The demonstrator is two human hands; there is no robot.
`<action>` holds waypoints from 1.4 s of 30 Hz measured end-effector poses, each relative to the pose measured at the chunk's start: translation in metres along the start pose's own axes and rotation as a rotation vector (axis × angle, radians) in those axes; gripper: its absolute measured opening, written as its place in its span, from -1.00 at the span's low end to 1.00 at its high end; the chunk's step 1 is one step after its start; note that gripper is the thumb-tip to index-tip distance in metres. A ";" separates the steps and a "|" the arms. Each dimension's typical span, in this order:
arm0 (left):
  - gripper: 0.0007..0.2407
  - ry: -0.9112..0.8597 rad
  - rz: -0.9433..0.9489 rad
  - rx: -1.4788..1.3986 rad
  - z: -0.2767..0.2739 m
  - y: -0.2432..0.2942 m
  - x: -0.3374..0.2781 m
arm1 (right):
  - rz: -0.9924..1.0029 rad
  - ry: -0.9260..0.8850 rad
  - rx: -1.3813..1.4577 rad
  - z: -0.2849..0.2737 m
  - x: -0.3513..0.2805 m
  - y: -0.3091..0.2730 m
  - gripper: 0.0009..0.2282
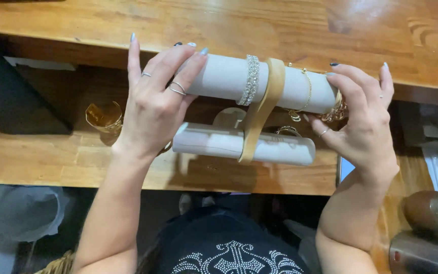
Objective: Organizing various bracelets by placing them onto a two-tier jewelry display stand on a wooden table.
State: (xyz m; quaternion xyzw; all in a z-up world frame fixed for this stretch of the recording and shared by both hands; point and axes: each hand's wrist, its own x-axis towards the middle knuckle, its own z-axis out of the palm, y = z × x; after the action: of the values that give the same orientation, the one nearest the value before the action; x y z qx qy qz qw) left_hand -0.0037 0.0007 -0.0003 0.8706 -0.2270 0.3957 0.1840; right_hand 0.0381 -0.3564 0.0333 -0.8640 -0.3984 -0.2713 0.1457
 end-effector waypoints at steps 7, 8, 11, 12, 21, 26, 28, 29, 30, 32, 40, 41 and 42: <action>-0.50 0.000 0.016 -0.085 0.000 -0.003 -0.006 | 0.042 -0.042 0.062 -0.017 -0.016 0.010 -0.41; -0.49 0.007 0.021 -0.099 0.000 -0.003 -0.007 | 0.052 -0.026 0.109 -0.020 -0.019 0.009 -0.43; -0.52 -0.012 0.017 -0.132 -0.002 -0.001 -0.006 | 0.082 0.020 0.209 -0.022 -0.028 0.007 -0.39; -0.52 -0.013 0.020 -0.138 0.000 -0.001 -0.006 | 0.087 0.019 0.205 -0.019 -0.032 0.013 -0.39; -0.51 0.016 0.024 -0.166 0.006 -0.019 -0.008 | 0.343 0.144 0.618 0.002 -0.068 0.041 -0.28; -0.46 -0.010 -0.007 -0.162 0.007 -0.016 -0.010 | 0.558 0.272 0.665 0.041 -0.098 0.036 -0.41; -0.47 -0.011 -0.013 -0.140 0.008 -0.016 -0.010 | 0.656 0.222 0.572 0.062 -0.106 0.026 -0.41; -0.49 -0.014 -0.021 -0.117 0.008 -0.016 -0.011 | 0.753 0.170 0.479 0.073 -0.110 0.021 -0.40; -0.49 -0.016 -0.023 -0.117 0.008 -0.016 -0.011 | 0.754 0.167 0.480 0.085 -0.117 0.023 -0.40; -0.54 0.003 -0.019 -0.073 0.007 -0.015 -0.010 | 0.672 0.160 0.462 0.109 -0.130 0.026 -0.57; -0.18 -0.139 -0.047 0.086 -0.015 0.008 0.002 | 1.187 -0.206 0.207 0.128 -0.132 0.041 -0.78; -0.20 -0.108 -0.008 0.102 -0.016 0.011 0.004 | 1.228 -0.267 0.220 0.127 -0.129 0.041 -0.70; -0.20 -0.106 -0.010 0.104 -0.016 0.011 0.008 | 1.224 -0.266 0.220 0.124 -0.127 0.040 -0.70</action>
State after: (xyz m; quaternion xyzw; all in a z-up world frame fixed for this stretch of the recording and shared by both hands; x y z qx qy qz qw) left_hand -0.0152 -0.0026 0.0172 0.8998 -0.2111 0.3597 0.1281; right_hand 0.0448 -0.4016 -0.1433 -0.9416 0.1275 0.0134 0.3113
